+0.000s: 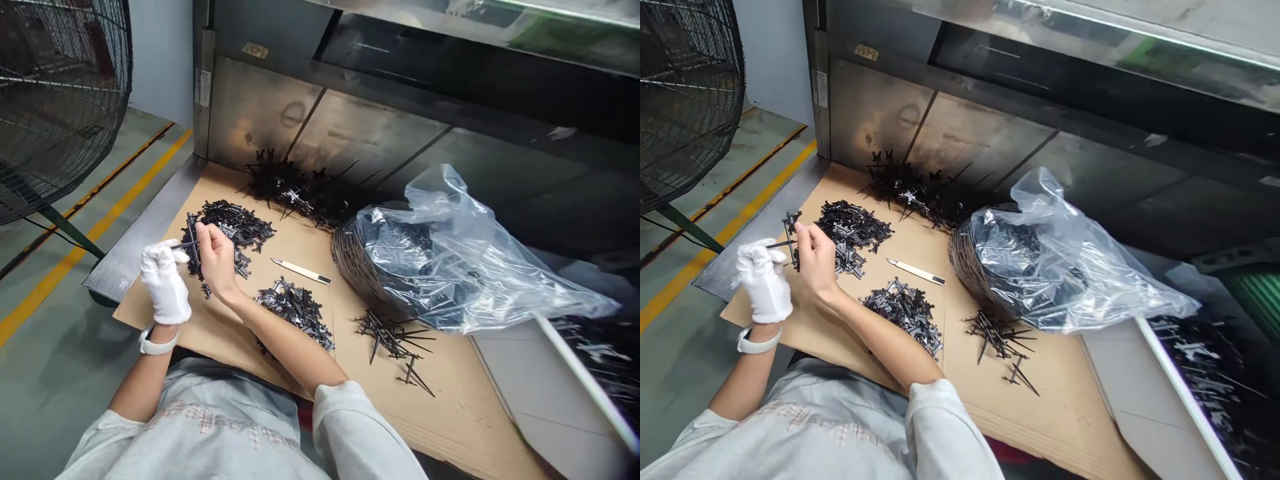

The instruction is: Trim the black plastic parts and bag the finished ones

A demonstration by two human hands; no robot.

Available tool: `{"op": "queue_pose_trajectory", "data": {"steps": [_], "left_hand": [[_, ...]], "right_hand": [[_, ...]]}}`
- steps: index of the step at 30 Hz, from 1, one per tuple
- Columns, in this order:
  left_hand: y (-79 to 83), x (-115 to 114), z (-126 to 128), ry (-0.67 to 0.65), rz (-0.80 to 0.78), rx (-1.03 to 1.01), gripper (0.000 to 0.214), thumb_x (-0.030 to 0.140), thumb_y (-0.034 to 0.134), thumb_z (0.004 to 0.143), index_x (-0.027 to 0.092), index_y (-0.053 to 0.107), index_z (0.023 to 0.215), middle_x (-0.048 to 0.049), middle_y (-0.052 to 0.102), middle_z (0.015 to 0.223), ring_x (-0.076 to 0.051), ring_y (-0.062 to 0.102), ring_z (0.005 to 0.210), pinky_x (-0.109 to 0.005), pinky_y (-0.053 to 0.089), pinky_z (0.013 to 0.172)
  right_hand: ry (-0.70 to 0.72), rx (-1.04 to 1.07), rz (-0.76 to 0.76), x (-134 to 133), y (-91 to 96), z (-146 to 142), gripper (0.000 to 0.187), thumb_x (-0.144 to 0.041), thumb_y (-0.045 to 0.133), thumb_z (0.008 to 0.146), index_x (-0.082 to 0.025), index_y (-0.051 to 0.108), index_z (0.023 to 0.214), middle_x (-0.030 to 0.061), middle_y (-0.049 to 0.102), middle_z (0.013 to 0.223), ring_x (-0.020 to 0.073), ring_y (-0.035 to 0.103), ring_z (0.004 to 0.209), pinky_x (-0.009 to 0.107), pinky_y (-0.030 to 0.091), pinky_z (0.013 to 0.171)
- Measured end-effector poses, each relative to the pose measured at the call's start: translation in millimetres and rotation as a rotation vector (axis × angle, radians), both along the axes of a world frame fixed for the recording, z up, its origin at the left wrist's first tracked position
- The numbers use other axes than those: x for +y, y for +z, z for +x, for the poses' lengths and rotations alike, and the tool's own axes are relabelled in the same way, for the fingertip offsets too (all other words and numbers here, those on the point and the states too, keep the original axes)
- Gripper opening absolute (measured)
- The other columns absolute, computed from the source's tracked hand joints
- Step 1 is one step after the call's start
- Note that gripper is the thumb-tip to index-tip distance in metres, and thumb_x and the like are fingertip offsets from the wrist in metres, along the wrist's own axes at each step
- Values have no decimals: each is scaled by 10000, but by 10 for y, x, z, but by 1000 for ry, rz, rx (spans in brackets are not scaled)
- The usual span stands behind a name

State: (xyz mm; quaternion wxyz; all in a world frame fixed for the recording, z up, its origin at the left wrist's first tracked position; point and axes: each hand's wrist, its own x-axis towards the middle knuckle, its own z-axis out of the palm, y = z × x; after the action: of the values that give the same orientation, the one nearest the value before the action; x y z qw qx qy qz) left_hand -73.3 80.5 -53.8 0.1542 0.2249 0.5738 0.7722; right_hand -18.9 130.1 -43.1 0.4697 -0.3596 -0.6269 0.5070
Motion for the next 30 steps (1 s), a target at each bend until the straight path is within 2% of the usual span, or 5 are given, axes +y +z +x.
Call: {"op": "queue_pose_trajectory", "data": {"steps": [4,10,15,23,30], "left_hand": [[-16,-54,-54,167,5,203,156,313,499,891,199,505,785,44,582,626,-95,537,563,-252,440,641],[53,-32,-161,-158,-10,-21,234,404,486,910,213,472,777,51,433,603,-85,445,527,-213,404,543],[98,-119,-416,138,-51,77,113,272,459,892,217,462,794,52,447,611,-92,437,563,-211,375,592],[-16,-306,-900,-18,-1204,1175,456,435,287,967,183,653,866,-120,655,851,-265,585,814,-339,286,643],[-112,-224,-931,-164,-970,921,372,515,482,883,208,692,902,-86,715,936,-258,640,929,-342,418,771]], "right_hand": [[-27,-57,210,-12,142,76,361,-402,440,960,-223,391,650,-55,353,601,97,314,565,252,301,582],[23,-3,194,144,165,-3,401,-427,424,969,-214,388,631,-58,359,587,86,346,552,228,302,558],[-178,-389,282,597,-66,87,410,-383,357,1008,-198,448,653,-37,437,585,102,414,572,231,306,595],[32,-1247,309,1050,64,290,436,-505,367,990,-161,635,991,173,695,990,296,662,937,343,464,760],[-346,-1183,333,1995,401,517,494,-335,508,950,-86,442,1371,237,598,1254,353,600,1140,446,474,912]]}}
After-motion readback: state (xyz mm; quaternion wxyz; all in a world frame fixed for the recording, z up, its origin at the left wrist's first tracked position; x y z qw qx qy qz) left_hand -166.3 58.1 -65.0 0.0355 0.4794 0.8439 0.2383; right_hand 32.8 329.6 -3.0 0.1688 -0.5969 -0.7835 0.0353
